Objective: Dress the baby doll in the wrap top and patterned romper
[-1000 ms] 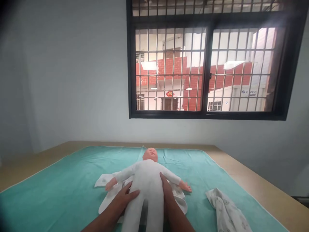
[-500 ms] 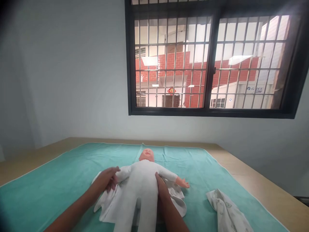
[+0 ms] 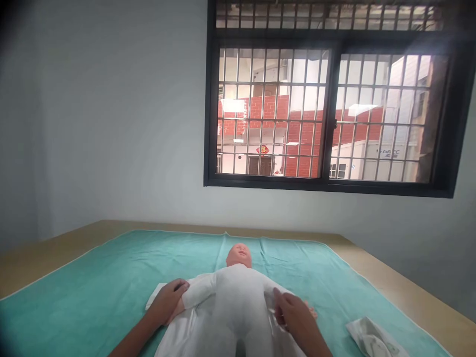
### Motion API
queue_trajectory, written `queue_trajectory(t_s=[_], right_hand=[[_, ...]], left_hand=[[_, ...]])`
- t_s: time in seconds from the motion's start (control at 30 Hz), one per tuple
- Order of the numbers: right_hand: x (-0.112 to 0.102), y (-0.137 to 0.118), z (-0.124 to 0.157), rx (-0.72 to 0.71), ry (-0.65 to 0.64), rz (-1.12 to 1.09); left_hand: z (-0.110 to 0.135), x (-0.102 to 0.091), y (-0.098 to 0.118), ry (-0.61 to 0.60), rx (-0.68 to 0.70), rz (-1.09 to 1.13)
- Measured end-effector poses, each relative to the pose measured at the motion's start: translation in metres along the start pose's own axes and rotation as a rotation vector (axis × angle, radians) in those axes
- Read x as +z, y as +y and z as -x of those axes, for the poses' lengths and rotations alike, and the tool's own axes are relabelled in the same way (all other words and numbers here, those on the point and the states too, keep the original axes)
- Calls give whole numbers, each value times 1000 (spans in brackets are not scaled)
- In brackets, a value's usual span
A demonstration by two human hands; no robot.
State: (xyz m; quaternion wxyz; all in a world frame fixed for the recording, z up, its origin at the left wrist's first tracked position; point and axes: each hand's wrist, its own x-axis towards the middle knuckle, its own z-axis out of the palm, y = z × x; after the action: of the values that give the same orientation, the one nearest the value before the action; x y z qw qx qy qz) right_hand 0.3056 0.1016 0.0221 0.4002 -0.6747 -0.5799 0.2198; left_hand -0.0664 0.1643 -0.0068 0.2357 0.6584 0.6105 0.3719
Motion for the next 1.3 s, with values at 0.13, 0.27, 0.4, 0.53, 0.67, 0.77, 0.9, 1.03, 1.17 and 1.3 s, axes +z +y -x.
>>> queue_trajectory(t_s=[0.13, 0.27, 0.4, 0.53, 0.67, 0.77, 0.9, 1.03, 1.17, 1.3], right_hand=[[1, -44, 3, -169, 44, 226], [51, -115, 5, -560, -96, 264], [107, -156, -11, -864, -442, 503], [141, -162, -26, -942, -642, 855], [143, -160, -27, -904, -618, 856], [131, -158, -27, -878, -493, 774], [112, -156, -32, -770, -408, 731], [112, -152, -35, -715, -343, 808], [129, -147, -34, -690, -331, 848], [140, -144, -36, -695, -349, 873]], left_hand=[[-6, -5, -3, -56, 4, 132], [-8, -8, -5, -132, -31, 281], [-7, -5, -3, -220, -85, 322], [-7, -2, -3, -214, -38, 352], [-9, -1, -5, -90, -64, 439], [-5, -3, -1, -31, -112, 542], [10, -17, 19, 26, -191, 876], [18, -28, 41, 18, -298, 1205], [20, -5, 54, -86, -208, 1227], [29, 34, 66, -250, -102, 1254]])
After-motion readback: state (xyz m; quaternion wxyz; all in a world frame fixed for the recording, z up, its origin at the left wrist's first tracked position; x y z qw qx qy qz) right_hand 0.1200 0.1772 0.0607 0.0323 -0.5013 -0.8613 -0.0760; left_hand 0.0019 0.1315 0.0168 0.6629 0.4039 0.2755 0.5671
